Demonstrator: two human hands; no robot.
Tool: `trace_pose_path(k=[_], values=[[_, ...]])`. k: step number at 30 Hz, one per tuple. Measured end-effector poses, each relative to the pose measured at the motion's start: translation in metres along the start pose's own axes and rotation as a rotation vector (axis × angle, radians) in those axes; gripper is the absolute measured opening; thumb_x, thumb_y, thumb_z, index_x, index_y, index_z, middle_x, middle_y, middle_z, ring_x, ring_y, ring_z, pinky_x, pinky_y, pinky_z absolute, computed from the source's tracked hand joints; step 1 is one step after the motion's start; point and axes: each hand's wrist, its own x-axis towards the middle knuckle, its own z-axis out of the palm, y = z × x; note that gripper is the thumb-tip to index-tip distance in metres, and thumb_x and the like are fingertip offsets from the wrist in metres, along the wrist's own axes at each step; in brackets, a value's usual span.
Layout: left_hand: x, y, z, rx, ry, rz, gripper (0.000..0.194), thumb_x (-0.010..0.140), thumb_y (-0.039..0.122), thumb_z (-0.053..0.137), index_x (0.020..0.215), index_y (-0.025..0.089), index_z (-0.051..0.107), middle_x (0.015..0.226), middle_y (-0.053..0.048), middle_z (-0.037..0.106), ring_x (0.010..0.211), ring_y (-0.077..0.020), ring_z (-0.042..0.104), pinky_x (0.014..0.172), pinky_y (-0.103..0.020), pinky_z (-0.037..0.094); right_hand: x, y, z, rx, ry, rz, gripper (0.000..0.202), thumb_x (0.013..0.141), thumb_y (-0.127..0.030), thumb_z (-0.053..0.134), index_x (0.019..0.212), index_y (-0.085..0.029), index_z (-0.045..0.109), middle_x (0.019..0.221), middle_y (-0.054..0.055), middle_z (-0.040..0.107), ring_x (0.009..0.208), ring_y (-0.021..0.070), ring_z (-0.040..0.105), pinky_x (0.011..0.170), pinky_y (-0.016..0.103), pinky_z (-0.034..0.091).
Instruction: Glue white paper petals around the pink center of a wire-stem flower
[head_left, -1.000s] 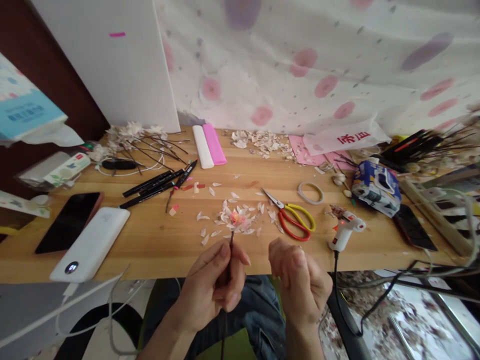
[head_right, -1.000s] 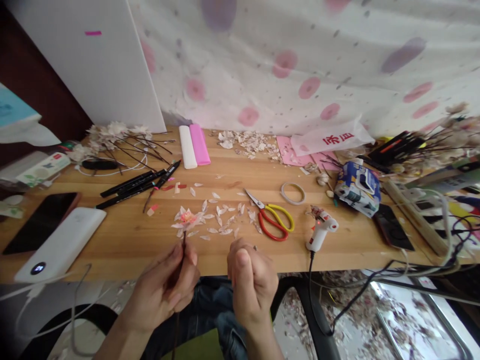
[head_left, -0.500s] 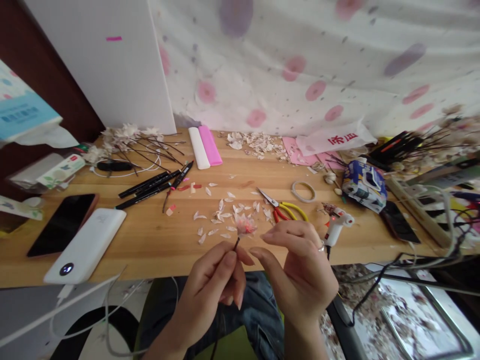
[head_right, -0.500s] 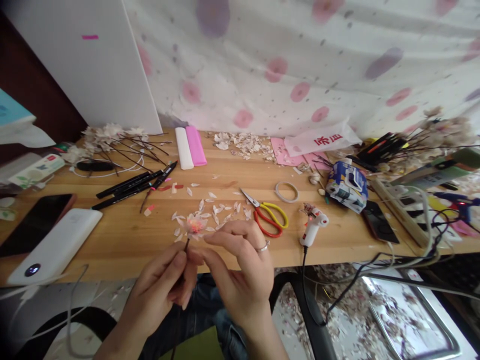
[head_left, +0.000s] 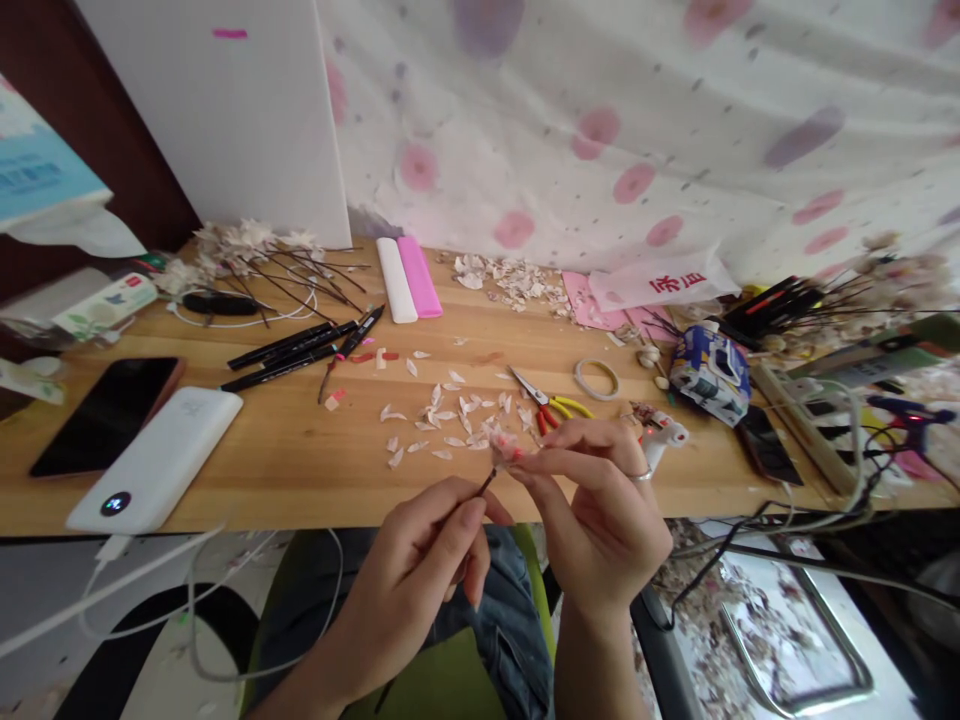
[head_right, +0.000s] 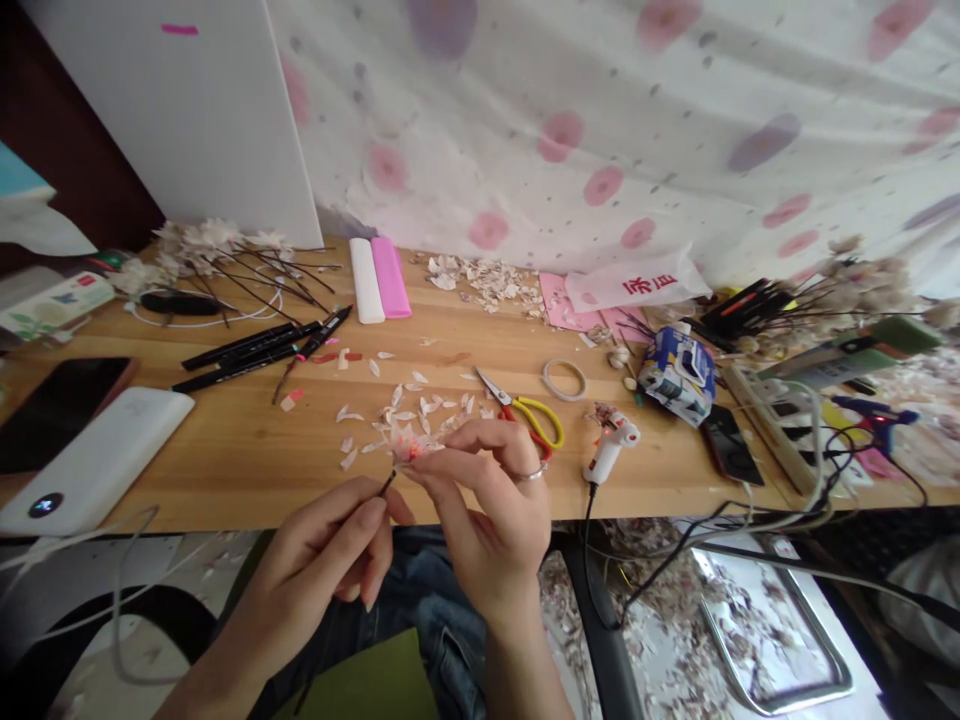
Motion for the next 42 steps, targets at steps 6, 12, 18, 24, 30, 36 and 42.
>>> trace_pose_path(k=[6,12,18,24,30,36,42], values=[[-0.003,0.0,0.0,0.082,0.036,0.044,0.036,0.101,0.049,0.051,0.1,0.019,0.07,0.055,0.006,0.054,0.048,-0.0068,0.041,0.047,-0.021,0.028,0.001,0.002,-0.004,0.014,-0.029,-0.019,0.022,0.085,-0.006,0.077,0.098,-0.024,0.074,0.09,0.0,0.062,0.085,0.0165,0.06,0.073,0.032,0.051],[-0.002,-0.001,0.002,0.252,0.098,0.115,0.03,0.102,0.04,0.048,0.101,0.02,0.071,0.056,0.005,0.058,0.049,-0.0076,0.048,0.048,-0.02,0.033,0.001,0.001,-0.005,0.084,-0.046,-0.001,0.027,0.086,-0.006,0.076,0.108,-0.022,0.073,0.094,0.0,0.062,0.089,0.0165,0.06,0.079,0.032,0.049],[-0.002,-0.003,0.002,0.407,0.175,0.219,0.024,0.101,0.03,0.05,0.101,0.021,0.072,0.058,0.006,0.061,0.053,-0.0086,0.06,0.056,-0.017,0.046,0.001,0.0,0.001,0.083,0.013,0.033,0.024,0.086,-0.002,0.073,0.096,-0.023,0.073,0.093,0.0,0.061,0.089,0.0159,0.06,0.079,0.032,0.049],[0.001,-0.005,0.001,0.534,0.26,0.333,0.021,0.1,0.024,0.052,0.095,0.021,0.072,0.058,0.006,0.063,0.051,-0.0068,0.061,0.053,-0.013,0.046,-0.014,0.005,0.004,0.114,0.04,0.184,0.015,0.091,-0.01,0.066,0.096,-0.024,0.068,0.088,0.001,0.06,0.087,0.018,0.06,0.075,0.034,0.049],[0.006,-0.006,0.001,0.681,0.356,0.459,0.015,0.095,0.013,0.059,0.098,0.018,0.073,0.061,0.006,0.068,0.051,-0.0058,0.064,0.056,-0.01,0.048,-0.024,0.005,0.006,0.178,0.07,0.228,0.015,0.089,-0.013,0.07,0.098,-0.023,0.065,0.09,0.001,0.06,0.089,0.0182,0.06,0.077,0.034,0.051],[0.005,-0.005,0.003,0.843,0.343,0.469,0.017,0.097,0.014,0.057,0.101,0.016,0.074,0.067,0.002,0.074,0.053,-0.0092,0.066,0.06,-0.014,0.051,-0.022,0.005,0.004,0.027,0.05,0.128,0.024,0.088,-0.019,0.074,0.11,-0.027,0.068,0.1,0.004,0.06,0.098,0.0214,0.06,0.084,0.04,0.053],[0.007,-0.007,0.002,1.003,0.346,0.512,0.021,0.099,0.015,0.054,0.105,0.014,0.074,0.073,-0.003,0.078,0.057,-0.0137,0.069,0.064,-0.02,0.054,-0.017,0.004,0.004,-0.073,0.039,0.082,0.021,0.088,-0.009,0.073,0.098,-0.027,0.072,0.098,0.002,0.062,0.095,0.0191,0.061,0.08,0.036,0.054]])
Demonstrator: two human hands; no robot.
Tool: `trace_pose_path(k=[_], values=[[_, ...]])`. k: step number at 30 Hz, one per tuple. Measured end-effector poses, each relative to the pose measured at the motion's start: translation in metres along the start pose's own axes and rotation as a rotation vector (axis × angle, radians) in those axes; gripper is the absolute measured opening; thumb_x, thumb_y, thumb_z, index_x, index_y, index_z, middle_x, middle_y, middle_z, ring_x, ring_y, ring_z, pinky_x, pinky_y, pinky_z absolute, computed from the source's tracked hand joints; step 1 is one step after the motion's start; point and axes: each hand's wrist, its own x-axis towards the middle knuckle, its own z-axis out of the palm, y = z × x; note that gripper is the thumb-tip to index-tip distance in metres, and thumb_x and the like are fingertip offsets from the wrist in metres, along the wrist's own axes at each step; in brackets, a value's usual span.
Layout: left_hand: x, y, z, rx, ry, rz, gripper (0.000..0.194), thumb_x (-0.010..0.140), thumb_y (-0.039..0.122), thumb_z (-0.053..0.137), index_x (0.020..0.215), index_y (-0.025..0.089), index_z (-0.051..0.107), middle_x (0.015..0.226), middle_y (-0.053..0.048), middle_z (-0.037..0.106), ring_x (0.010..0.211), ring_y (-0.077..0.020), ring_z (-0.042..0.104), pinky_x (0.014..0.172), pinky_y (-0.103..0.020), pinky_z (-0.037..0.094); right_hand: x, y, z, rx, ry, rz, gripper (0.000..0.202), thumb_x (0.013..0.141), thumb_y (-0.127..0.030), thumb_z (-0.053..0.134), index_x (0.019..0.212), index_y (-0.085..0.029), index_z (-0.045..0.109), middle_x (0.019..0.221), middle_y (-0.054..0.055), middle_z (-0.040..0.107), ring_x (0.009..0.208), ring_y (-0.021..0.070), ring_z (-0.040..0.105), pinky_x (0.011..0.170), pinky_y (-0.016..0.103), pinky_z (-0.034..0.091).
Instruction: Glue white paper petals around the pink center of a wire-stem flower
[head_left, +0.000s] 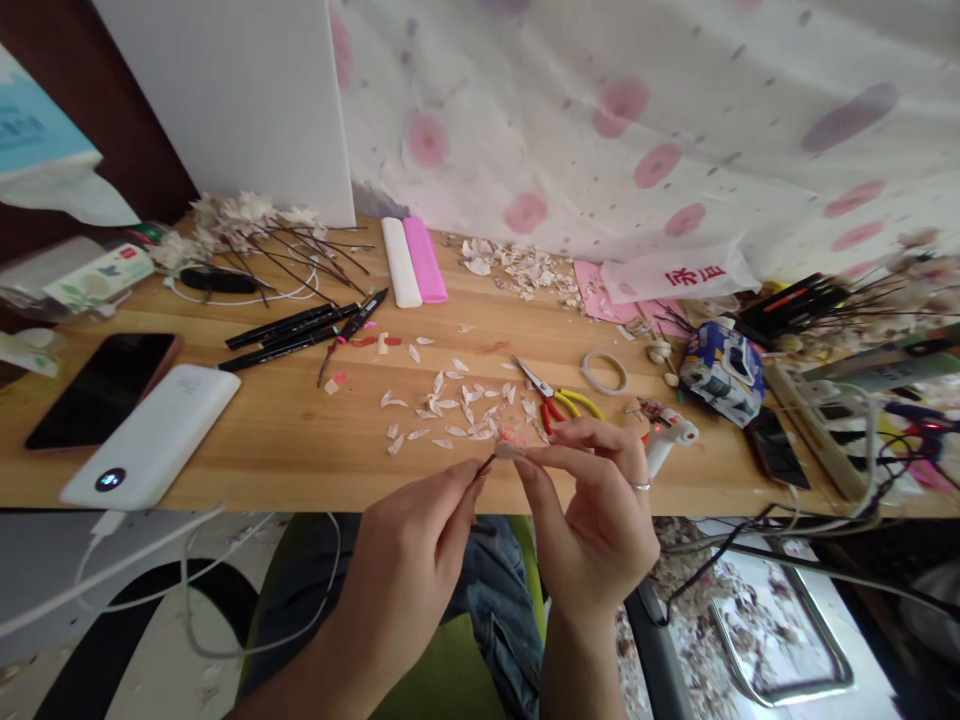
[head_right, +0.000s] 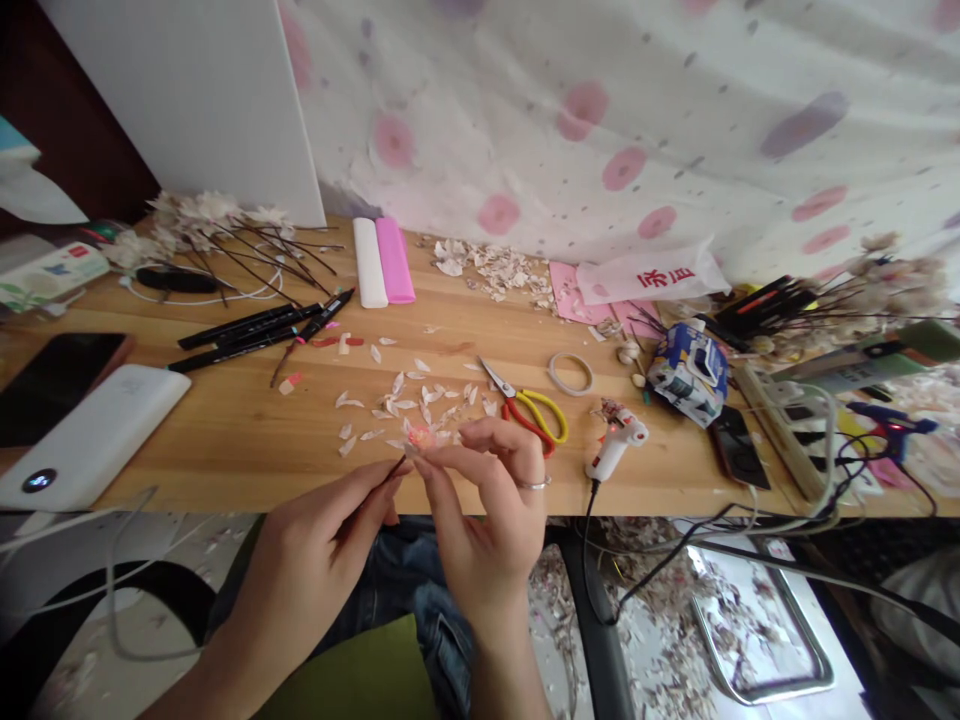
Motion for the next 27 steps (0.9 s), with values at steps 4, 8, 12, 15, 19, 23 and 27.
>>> trace_pose_path(k=[4,8,12,15,19,23,27], values=[[-0.0002,-0.0005,0.0002,0.035,0.003,0.022,0.022,0.1,0.015,0.053,0.106,0.013,0.075,0.076,-0.005,0.079,0.06,-0.0151,0.071,0.066,-0.022,0.055,0.0002,0.0004,0.0005,0.018,0.015,-0.004,0.023,0.087,-0.005,0.073,0.097,-0.026,0.074,0.097,0.002,0.061,0.092,0.0181,0.06,0.076,0.034,0.053],[-0.0008,-0.0003,-0.0002,0.051,-0.006,0.024,0.023,0.1,0.016,0.053,0.107,0.012,0.074,0.076,-0.005,0.079,0.061,-0.0158,0.072,0.064,-0.023,0.054,0.0004,0.0026,0.0,0.022,0.022,-0.03,0.028,0.083,-0.001,0.075,0.097,-0.026,0.075,0.097,0.003,0.06,0.091,0.0177,0.06,0.074,0.033,0.053],[-0.0012,-0.0008,-0.0005,0.047,-0.007,0.022,0.023,0.1,0.015,0.053,0.108,0.013,0.074,0.075,-0.004,0.078,0.061,-0.0159,0.072,0.062,-0.023,0.053,0.0015,0.005,-0.0001,0.004,0.06,-0.091,0.029,0.082,-0.003,0.077,0.097,-0.027,0.076,0.095,0.002,0.06,0.087,0.0173,0.06,0.071,0.034,0.053],[-0.0012,-0.0005,-0.0013,0.02,-0.026,0.001,0.022,0.1,0.016,0.053,0.108,0.015,0.073,0.076,-0.003,0.078,0.062,-0.0156,0.072,0.062,-0.023,0.052,0.0023,0.0059,-0.0006,-0.013,0.066,-0.115,0.028,0.082,-0.004,0.077,0.096,-0.028,0.076,0.094,0.002,0.059,0.085,0.0172,0.06,0.07,0.034,0.053],[-0.0008,0.0013,-0.0025,-0.054,-0.08,-0.066,0.022,0.101,0.017,0.052,0.105,0.018,0.073,0.075,-0.001,0.077,0.06,-0.0141,0.07,0.061,-0.022,0.05,0.0023,0.008,-0.003,-0.015,0.059,-0.093,0.021,0.085,-0.01,0.076,0.097,-0.027,0.074,0.094,0.002,0.06,0.088,0.0188,0.061,0.076,0.037,0.053],[-0.0004,0.0022,-0.0022,-0.085,-0.101,-0.09,0.021,0.101,0.018,0.052,0.1,0.018,0.073,0.072,0.0,0.075,0.059,-0.0141,0.069,0.059,-0.022,0.048,0.0022,0.0091,-0.0052,-0.029,0.021,-0.062,0.02,0.085,-0.015,0.078,0.1,-0.026,0.071,0.098,0.003,0.059,0.093,0.0205,0.061,0.083,0.04,0.053],[0.0001,0.0019,-0.0016,-0.089,-0.105,-0.076,0.022,0.101,0.017,0.051,0.097,0.018,0.072,0.073,-0.001,0.075,0.06,-0.0141,0.07,0.06,-0.022,0.048,0.0035,0.0069,-0.0051,-0.052,-0.026,-0.057,0.017,0.085,-0.01,0.075,0.092,-0.026,0.071,0.096,0.002,0.058,0.092,0.0193,0.06,0.08,0.038,0.053]])
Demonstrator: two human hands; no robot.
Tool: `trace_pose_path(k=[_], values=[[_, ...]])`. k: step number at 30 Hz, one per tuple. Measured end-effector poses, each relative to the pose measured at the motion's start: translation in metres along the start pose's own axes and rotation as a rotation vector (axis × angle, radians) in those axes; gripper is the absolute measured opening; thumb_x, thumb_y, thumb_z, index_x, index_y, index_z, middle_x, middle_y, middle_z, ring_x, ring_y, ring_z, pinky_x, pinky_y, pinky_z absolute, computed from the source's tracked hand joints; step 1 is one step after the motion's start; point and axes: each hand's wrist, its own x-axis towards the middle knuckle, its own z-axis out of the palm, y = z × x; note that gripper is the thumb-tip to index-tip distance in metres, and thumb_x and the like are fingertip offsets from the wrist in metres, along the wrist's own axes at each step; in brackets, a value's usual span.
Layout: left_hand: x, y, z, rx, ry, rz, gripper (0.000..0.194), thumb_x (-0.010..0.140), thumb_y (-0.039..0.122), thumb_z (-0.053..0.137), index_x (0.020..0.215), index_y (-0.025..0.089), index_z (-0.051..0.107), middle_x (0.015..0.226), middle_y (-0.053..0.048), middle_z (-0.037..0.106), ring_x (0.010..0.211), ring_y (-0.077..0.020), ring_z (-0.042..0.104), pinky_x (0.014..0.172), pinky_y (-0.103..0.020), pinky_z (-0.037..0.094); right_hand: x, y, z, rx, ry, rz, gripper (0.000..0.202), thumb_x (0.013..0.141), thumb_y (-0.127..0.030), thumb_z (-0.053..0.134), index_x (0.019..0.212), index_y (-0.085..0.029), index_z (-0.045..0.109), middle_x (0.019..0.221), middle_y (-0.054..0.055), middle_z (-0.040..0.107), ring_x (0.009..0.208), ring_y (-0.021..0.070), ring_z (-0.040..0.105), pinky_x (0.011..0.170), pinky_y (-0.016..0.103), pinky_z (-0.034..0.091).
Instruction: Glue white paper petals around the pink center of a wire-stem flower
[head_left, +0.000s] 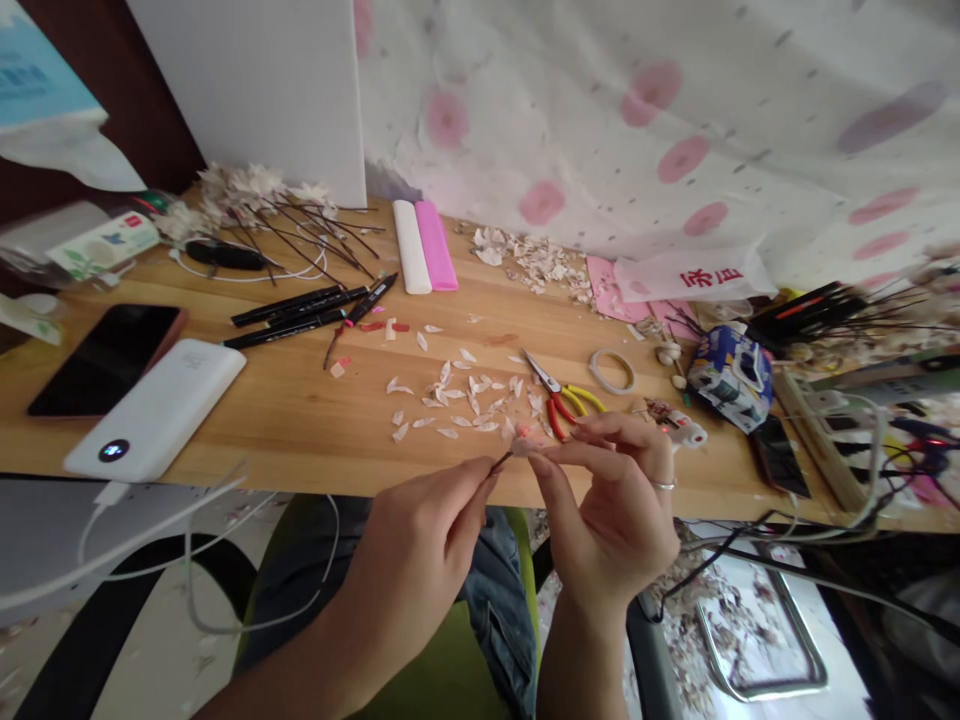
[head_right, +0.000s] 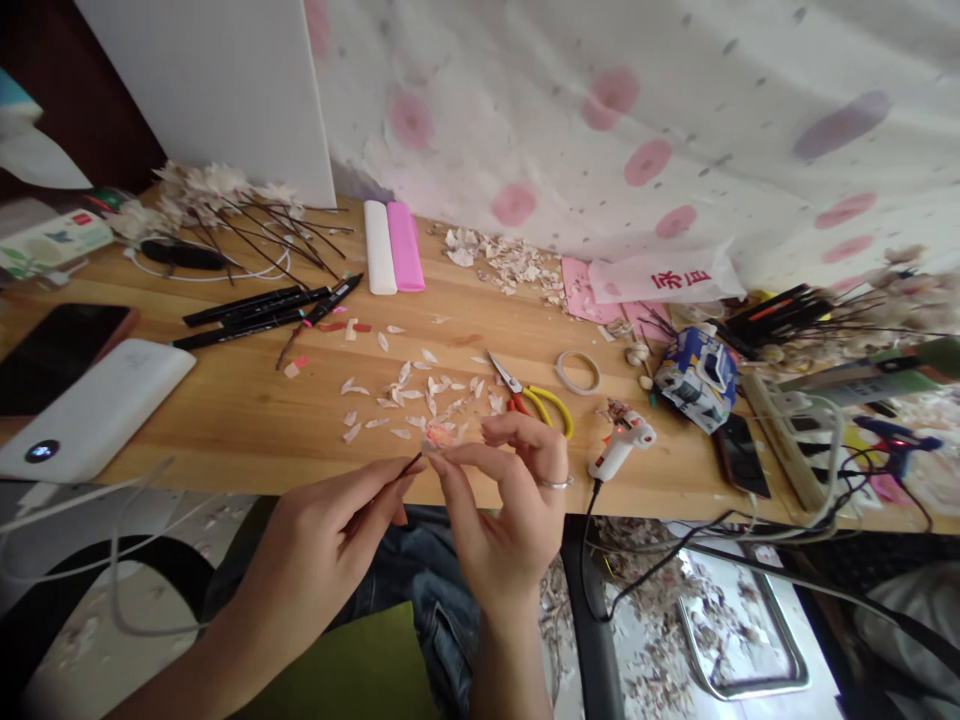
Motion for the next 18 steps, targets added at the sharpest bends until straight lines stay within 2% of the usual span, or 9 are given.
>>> trace_pose_path(k=[8,18], values=[[-0.0006,-0.002,0.0004,0.018,0.005,0.018,0.023,0.1,0.015,0.051,0.103,0.018,0.074,0.073,-0.001,0.075,0.06,-0.0145,0.07,0.061,-0.023,0.049,-0.0001,0.0012,0.0003,0.046,-0.007,-0.036,0.023,0.083,-0.005,0.075,0.094,-0.025,0.072,0.099,0.003,0.057,0.091,0.0187,0.059,0.077,0.036,0.053],[-0.002,-0.0018,-0.001,-0.069,-0.056,-0.056,0.022,0.101,0.02,0.051,0.102,0.021,0.073,0.073,0.001,0.075,0.06,-0.013,0.069,0.06,-0.022,0.047,-0.0002,-0.0015,0.0054,0.061,0.065,-0.011,0.018,0.087,-0.008,0.069,0.092,-0.025,0.069,0.091,0.002,0.059,0.087,0.0194,0.06,0.074,0.037,0.051]])
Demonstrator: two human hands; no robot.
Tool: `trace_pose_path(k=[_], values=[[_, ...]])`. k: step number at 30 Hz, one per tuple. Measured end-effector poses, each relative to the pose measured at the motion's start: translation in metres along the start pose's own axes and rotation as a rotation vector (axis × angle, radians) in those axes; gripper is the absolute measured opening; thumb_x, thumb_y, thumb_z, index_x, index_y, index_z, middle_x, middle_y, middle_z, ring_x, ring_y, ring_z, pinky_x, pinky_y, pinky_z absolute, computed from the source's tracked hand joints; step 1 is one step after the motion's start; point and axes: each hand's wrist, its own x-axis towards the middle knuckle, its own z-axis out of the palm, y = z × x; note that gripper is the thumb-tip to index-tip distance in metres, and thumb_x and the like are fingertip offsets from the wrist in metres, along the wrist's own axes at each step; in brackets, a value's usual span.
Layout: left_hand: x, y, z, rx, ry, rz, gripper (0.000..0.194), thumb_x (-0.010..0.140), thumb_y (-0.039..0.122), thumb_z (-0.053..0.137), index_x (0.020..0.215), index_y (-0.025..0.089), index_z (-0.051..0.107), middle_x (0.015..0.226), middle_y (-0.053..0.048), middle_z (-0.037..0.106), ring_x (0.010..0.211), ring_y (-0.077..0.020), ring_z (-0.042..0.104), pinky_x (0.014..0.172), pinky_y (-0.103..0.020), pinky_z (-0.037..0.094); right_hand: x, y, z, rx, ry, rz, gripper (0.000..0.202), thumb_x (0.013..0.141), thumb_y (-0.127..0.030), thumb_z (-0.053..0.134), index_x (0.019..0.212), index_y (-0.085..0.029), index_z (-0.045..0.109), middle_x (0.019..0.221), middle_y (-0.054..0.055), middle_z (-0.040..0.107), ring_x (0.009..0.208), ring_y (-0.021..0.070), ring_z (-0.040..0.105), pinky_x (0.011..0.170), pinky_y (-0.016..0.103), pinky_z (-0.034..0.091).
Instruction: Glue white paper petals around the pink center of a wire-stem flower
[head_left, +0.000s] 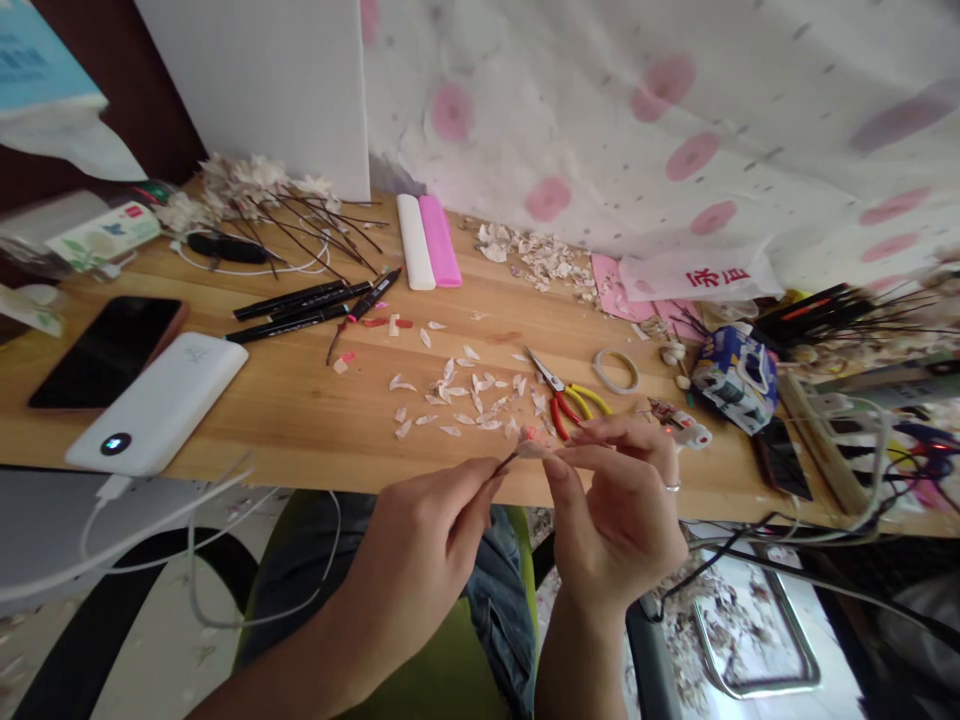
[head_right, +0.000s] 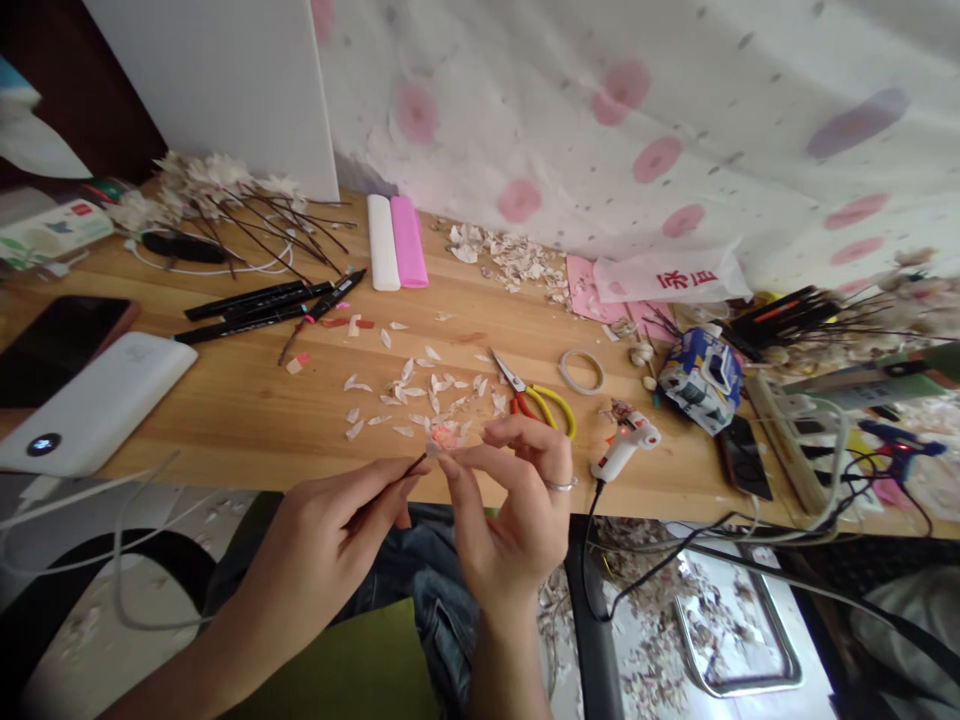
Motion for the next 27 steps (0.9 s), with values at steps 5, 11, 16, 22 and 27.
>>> trace_pose_path(k=[5,11,16,22,27], values=[[0.001,0.0,0.0,-0.013,0.015,-0.001,0.023,0.102,0.021,0.051,0.103,0.02,0.073,0.074,0.0,0.075,0.06,-0.0128,0.069,0.061,-0.022,0.047,-0.008,-0.002,-0.001,0.212,0.023,0.196,0.029,0.081,-0.009,0.076,0.103,-0.024,0.064,0.1,0.004,0.058,0.095,0.0199,0.059,0.08,0.036,0.051],[-0.001,0.0,0.001,0.012,0.037,0.061,0.023,0.1,0.014,0.051,0.105,0.019,0.073,0.075,0.0,0.075,0.062,-0.013,0.069,0.061,-0.021,0.048,-0.024,0.001,0.004,0.428,-0.101,0.46,0.04,0.08,-0.02,0.083,0.109,-0.027,0.056,0.115,0.004,0.058,0.105,0.0163,0.06,0.09,0.031,0.053],[0.001,0.0,0.004,0.068,0.075,0.127,0.023,0.101,0.013,0.05,0.094,0.017,0.071,0.07,0.0,0.074,0.059,-0.0126,0.068,0.059,-0.021,0.048,-0.024,0.004,0.005,0.461,-0.102,0.501,0.038,0.081,-0.02,0.082,0.108,-0.027,0.056,0.114,0.004,0.06,0.109,0.0156,0.061,0.089,0.027,0.054],[-0.001,-0.004,0.008,0.14,0.127,0.269,0.027,0.102,0.012,0.046,0.113,0.016,0.07,0.073,-0.001,0.075,0.062,-0.0143,0.07,0.061,-0.024,0.051,-0.018,0.002,0.001,0.549,-0.102,0.601,0.036,0.079,-0.031,0.086,0.103,-0.027,0.059,0.108,0.0,0.061,0.095,0.0144,0.061,0.082,0.027,0.051],[-0.001,-0.007,0.009,0.14,0.142,0.28,0.027,0.102,0.013,0.047,0.116,0.017,0.07,0.072,-0.001,0.075,0.061,-0.014,0.069,0.059,-0.023,0.051,-0.017,0.002,0.0,0.586,-0.115,0.618,0.035,0.079,-0.031,0.087,0.105,-0.028,0.063,0.105,0.0,0.062,0.092,0.0155,0.06,0.082,0.029,0.05]])
